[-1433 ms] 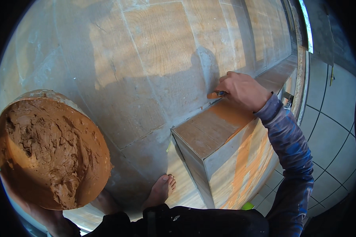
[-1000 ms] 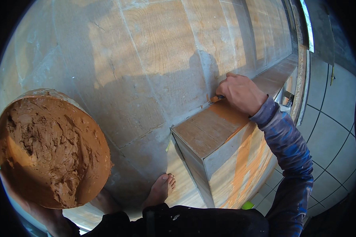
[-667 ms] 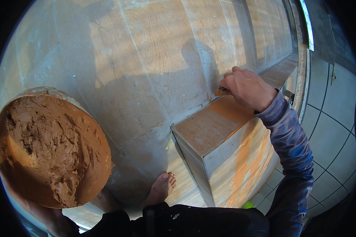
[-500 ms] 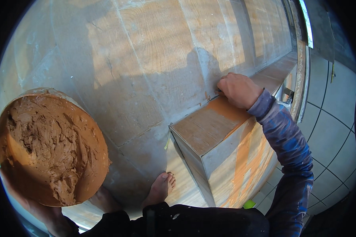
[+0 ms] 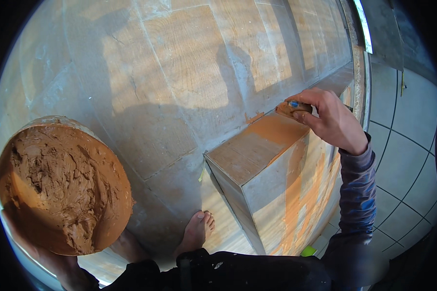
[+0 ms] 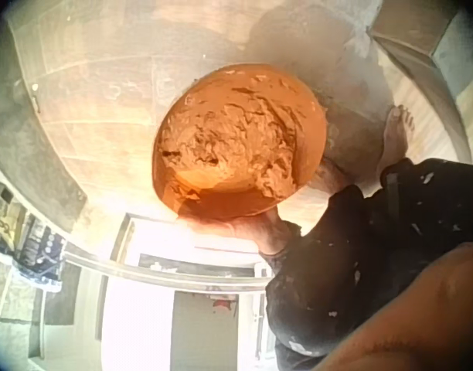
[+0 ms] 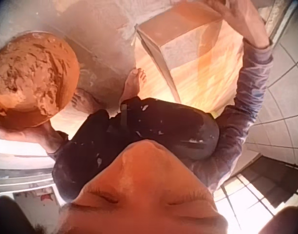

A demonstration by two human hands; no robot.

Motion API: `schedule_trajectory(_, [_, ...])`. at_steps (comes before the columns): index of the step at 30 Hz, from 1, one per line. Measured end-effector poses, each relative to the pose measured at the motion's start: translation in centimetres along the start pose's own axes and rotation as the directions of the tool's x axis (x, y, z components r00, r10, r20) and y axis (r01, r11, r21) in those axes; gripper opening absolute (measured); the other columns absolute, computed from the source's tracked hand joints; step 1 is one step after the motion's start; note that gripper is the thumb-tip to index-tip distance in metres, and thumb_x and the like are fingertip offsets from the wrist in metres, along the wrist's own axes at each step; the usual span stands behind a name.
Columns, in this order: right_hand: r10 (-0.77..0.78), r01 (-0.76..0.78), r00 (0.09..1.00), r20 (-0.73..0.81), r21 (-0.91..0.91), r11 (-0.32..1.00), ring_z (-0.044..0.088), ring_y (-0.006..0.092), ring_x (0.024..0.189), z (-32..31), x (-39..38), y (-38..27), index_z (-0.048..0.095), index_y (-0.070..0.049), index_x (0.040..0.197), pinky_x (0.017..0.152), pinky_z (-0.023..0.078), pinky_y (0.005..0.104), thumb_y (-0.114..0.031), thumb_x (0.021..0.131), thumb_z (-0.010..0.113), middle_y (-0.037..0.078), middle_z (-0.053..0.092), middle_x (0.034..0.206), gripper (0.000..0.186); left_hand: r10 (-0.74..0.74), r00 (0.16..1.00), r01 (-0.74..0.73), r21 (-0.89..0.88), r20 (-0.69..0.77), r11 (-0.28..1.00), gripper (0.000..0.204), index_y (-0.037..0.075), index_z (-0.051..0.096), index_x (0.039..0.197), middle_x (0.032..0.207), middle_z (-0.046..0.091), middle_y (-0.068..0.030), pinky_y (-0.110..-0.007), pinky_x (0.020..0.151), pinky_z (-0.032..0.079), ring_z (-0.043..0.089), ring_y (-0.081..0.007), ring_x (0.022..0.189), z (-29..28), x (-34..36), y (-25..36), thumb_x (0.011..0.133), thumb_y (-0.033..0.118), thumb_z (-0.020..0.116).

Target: The person applies grout to tiled floor surfaces and edges by hand using a small piece of foam.

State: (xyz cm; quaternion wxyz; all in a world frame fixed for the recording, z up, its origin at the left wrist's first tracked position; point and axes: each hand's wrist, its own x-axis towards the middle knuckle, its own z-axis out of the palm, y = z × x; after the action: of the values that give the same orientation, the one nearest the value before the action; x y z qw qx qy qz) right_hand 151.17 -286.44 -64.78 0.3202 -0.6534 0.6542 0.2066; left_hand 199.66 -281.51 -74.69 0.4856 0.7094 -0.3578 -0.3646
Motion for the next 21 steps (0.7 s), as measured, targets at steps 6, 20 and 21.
schedule_trajectory(6, [0.012, -0.197, 0.908, -0.418, -0.403, 0.894, 0.062, 0.037, 0.094, 2.0, -11.4, 1.3, 0.07, 0.002, 0.097, 0.084, 0.052, 0.0438, 0.004, 0.083, 0.061, 0.018, 0.066, 0.092, 0.017, -0.051, 0.998, 0.048, -0.091, -0.032, 0.995, 0.06, 0.014, 0.026, 0.167, 0.168, 0.031, -0.0175, -0.056, 0.128, 0.028, 0.032, -0.0333, 0.156, -1.3, -4.0, 4.7, 0.113, 0.038, 0.038])
schedule_trajectory(20, [-0.154, 0.004, 0.884, -0.442, -0.322, 0.947, 0.059, 0.0322, 0.096, 0.8, -22.6, -6.1, 0.072, -0.001, 0.103, 0.087, 0.048, 0.0404, 0.001, 0.079, 0.065, 0.012, 0.067, 0.095, 0.025, 0.048, 0.996, -0.025, -0.29, 0.07, 0.957, 0.06, 0.011, 0.031, 0.164, 0.164, 0.038, -0.0138, -0.051, 0.126, 0.036, 0.038, -0.0303, 0.152, -10.1, -9.5, 11.6, 0.114, 0.042, 0.04])
schedule_trajectory(21, [-0.153, 0.002, 0.882, -0.446, -0.322, 0.947, 0.059, 0.0322, 0.096, 1.4, -22.9, -7.1, 0.072, -0.001, 0.103, 0.087, 0.048, 0.0404, 0.001, 0.079, 0.065, 0.012, 0.067, 0.095, 0.025, -0.01, 0.998, 0.033, -0.344, 0.068, 0.938, 0.059, 0.01, 0.032, 0.163, 0.164, 0.039, -0.014, -0.05, 0.125, 0.037, 0.039, -0.0295, 0.151, -10.4, -9.4, 11.9, 0.114, 0.042, 0.039])
